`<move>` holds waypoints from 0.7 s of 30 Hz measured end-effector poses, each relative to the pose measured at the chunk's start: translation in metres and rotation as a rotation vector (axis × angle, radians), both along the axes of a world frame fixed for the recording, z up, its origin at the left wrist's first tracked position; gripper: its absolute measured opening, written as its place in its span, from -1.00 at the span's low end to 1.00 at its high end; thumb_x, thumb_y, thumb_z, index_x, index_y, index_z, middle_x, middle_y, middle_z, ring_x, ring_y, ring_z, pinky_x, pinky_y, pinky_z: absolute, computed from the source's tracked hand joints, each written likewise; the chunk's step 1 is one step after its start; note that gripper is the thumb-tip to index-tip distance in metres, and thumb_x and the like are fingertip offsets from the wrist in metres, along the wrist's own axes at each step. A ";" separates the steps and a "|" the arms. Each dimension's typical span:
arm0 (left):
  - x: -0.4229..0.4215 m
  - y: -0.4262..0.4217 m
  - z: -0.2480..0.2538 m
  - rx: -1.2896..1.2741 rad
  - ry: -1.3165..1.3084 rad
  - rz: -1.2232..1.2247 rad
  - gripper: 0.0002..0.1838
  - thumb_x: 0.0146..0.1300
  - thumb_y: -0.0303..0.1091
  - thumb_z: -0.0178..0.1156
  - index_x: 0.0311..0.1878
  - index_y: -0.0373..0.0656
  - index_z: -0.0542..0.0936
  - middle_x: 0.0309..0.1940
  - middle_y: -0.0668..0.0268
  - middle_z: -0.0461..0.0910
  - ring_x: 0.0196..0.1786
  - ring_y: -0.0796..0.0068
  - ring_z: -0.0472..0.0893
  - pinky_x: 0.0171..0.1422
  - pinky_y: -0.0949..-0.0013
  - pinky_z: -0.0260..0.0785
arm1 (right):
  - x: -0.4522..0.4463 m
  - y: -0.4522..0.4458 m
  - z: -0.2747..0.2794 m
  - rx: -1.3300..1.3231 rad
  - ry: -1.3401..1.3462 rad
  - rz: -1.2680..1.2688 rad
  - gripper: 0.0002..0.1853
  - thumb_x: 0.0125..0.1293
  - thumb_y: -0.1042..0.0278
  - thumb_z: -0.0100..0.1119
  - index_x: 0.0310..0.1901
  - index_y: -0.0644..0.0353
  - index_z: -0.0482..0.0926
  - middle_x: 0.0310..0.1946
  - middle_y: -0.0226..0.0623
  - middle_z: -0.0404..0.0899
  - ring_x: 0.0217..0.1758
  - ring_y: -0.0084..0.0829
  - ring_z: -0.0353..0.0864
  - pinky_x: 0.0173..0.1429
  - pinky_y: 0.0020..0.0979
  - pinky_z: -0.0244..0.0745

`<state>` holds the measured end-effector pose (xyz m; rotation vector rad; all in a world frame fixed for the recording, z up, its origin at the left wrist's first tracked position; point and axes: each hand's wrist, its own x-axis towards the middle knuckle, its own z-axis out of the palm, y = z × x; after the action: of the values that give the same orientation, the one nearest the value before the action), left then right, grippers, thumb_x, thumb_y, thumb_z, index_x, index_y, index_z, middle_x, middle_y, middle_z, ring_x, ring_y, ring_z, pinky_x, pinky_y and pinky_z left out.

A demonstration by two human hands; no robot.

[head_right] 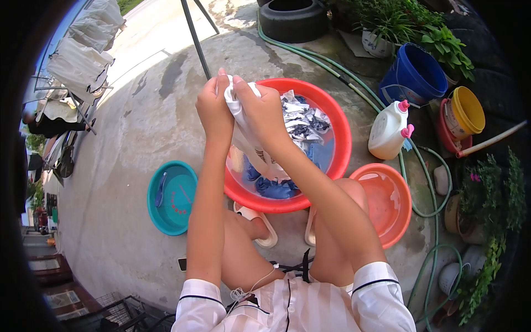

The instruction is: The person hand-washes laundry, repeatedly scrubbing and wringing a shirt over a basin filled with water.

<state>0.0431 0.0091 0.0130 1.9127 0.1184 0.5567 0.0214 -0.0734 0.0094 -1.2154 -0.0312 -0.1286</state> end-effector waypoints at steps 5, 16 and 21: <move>-0.008 -0.008 -0.002 0.147 -0.036 -0.058 -0.59 0.27 -0.13 -0.03 -0.56 -0.27 0.43 -0.70 0.04 0.44 -0.57 0.02 0.46 -0.47 0.13 0.23 | 0.000 -0.002 -0.001 0.179 0.014 -0.083 -0.67 0.27 0.20 0.06 -0.61 0.18 0.47 -0.65 -0.53 0.41 -0.59 -0.74 0.29 -0.50 -0.58 0.19; -0.049 -0.035 0.008 0.249 -0.191 -0.224 -0.60 0.27 -0.11 0.00 -0.53 -0.28 0.43 -0.72 0.06 0.36 -0.62 0.13 0.38 -0.49 0.25 0.19 | 0.018 -0.027 -0.004 0.415 0.276 -0.118 -0.65 0.21 0.08 0.06 -0.62 0.11 0.38 -0.69 -0.49 0.32 -0.64 -0.62 0.30 -0.51 -0.53 0.21; -0.009 -0.003 -0.001 0.168 -0.056 -0.041 -0.57 0.28 -0.06 -0.06 -0.53 -0.24 0.44 -0.67 0.04 0.47 -0.55 -0.01 0.48 -0.49 0.11 0.23 | -0.001 -0.002 0.003 0.182 0.077 -0.087 -0.68 0.25 0.20 0.05 -0.59 0.19 0.46 -0.65 -0.48 0.42 -0.59 -0.70 0.34 -0.50 -0.58 0.21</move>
<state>0.0341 0.0061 0.0120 2.0559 -0.0037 0.6079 0.0199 -0.0754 0.0122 -1.0388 0.0987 -0.1567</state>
